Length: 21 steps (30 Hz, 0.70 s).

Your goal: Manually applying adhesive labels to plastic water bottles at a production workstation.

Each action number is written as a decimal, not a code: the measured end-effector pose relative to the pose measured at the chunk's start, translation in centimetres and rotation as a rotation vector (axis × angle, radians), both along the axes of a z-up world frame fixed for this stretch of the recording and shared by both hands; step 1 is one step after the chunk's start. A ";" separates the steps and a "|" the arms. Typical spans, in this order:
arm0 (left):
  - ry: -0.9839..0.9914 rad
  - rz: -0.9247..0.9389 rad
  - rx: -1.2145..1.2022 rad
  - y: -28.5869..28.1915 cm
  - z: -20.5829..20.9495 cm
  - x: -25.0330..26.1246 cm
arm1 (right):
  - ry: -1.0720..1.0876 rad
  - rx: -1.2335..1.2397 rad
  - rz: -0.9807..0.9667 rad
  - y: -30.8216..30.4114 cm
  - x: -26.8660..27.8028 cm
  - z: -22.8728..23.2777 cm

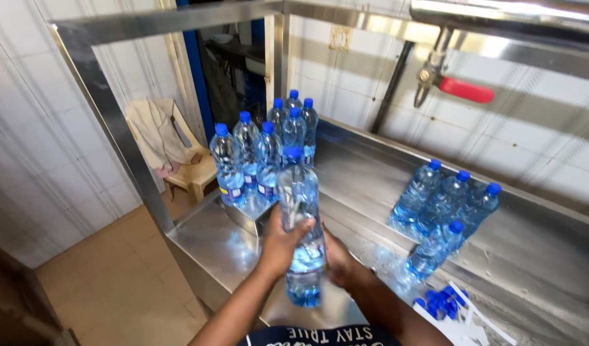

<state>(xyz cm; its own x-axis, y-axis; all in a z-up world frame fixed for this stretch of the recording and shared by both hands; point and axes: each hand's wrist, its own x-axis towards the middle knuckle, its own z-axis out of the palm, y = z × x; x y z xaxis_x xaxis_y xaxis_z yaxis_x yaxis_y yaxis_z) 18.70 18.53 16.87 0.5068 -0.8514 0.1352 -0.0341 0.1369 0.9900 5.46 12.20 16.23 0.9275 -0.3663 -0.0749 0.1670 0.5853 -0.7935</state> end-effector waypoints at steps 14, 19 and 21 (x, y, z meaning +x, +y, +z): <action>0.146 -0.092 0.017 -1.8 -1.4 10.1 | 0.264 0.020 -0.513 -1.3 11.1 -3.5; -0.104 0.220 0.259 -1.1 0.2 10.3 | 0.357 0.052 -0.681 -1.9 13.4 -5.4; -0.026 0.266 0.228 -0.9 0.2 10.1 | 0.493 -0.142 -0.639 -2.8 13.7 -6.3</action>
